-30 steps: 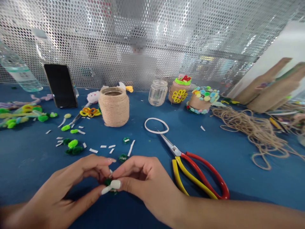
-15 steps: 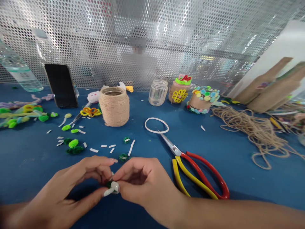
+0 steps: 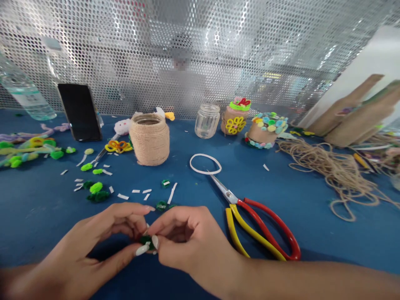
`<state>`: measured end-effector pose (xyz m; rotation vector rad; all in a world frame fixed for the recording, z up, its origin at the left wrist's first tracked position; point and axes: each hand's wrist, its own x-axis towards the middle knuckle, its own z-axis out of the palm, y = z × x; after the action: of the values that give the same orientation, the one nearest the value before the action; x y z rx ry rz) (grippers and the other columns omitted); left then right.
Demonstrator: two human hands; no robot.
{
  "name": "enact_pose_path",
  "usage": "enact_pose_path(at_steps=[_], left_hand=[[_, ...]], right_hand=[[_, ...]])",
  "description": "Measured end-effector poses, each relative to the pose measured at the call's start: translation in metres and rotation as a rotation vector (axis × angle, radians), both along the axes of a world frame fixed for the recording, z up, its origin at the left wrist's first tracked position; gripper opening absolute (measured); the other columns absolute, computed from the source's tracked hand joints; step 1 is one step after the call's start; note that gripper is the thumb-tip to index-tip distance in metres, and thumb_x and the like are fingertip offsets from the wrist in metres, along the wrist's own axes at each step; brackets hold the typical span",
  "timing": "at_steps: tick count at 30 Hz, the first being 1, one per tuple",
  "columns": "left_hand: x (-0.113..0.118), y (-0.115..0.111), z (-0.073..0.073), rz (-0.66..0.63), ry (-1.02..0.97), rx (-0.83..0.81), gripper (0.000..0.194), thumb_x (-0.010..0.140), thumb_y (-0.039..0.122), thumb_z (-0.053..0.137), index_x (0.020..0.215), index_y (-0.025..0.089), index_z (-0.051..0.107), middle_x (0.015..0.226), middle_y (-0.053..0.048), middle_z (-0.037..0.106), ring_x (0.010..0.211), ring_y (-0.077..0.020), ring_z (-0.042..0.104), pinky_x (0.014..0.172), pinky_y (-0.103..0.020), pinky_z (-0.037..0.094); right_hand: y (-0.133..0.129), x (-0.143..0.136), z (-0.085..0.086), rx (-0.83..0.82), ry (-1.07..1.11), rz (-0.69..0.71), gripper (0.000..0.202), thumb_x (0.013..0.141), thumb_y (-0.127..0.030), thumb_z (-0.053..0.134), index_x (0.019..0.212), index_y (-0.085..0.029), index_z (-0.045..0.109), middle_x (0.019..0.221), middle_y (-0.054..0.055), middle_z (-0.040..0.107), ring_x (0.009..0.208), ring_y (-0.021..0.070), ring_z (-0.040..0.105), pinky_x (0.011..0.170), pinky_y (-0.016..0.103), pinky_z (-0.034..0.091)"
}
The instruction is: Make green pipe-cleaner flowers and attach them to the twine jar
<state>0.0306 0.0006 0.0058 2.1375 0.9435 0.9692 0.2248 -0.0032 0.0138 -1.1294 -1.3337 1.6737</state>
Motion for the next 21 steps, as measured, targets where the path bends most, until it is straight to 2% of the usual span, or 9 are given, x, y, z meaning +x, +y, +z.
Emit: enact_pose_path(at_steps=[5,9,13,21], left_hand=[[0.0006,0.0021,0.0022,0.008,-0.013,0.006,0.044,0.079,0.009,0.059,0.115,0.032,0.048,0.087,0.008,0.067,0.075,-0.0051,0.067,0.074,-0.009,0.053],[0.0003,0.004,0.0022,-0.004,-0.024,-0.031,0.042,0.08,0.009,0.058,0.115,0.031,0.048,0.088,0.006,0.066,0.076,-0.0058,0.067,0.074,-0.01,0.054],[0.0008,0.005,0.0016,-0.011,-0.032,-0.054,0.043,0.08,0.009,0.058,0.115,0.032,0.048,0.087,0.007,0.066,0.076,-0.0054,0.067,0.075,-0.01,0.054],[0.0005,0.0041,0.0018,-0.013,-0.042,-0.076,0.044,0.081,0.008,0.056,0.116,0.034,0.047,0.087,0.009,0.064,0.076,-0.0041,0.066,0.075,-0.009,0.053]], right_hand=[[0.0003,0.0009,-0.0013,-0.014,0.047,0.001,0.005,0.072,-0.019,0.071,0.077,-0.019,0.07,0.069,-0.001,0.067,0.061,0.008,0.059,0.057,0.019,0.045],[0.0009,0.0012,0.0005,-0.041,0.089,0.006,0.011,0.071,-0.025,0.076,0.079,-0.019,0.071,0.071,-0.001,0.069,0.065,0.0071,0.06,0.06,0.017,0.045],[0.0023,0.0014,0.0028,-0.066,0.099,0.025,0.016,0.067,-0.024,0.079,0.079,-0.019,0.071,0.074,-0.002,0.069,0.067,0.007,0.061,0.063,0.017,0.046],[0.0036,0.0009,0.0042,-0.058,0.143,0.038,0.013,0.069,-0.024,0.078,0.079,-0.02,0.071,0.073,-0.003,0.07,0.07,0.0063,0.063,0.068,0.015,0.048]])
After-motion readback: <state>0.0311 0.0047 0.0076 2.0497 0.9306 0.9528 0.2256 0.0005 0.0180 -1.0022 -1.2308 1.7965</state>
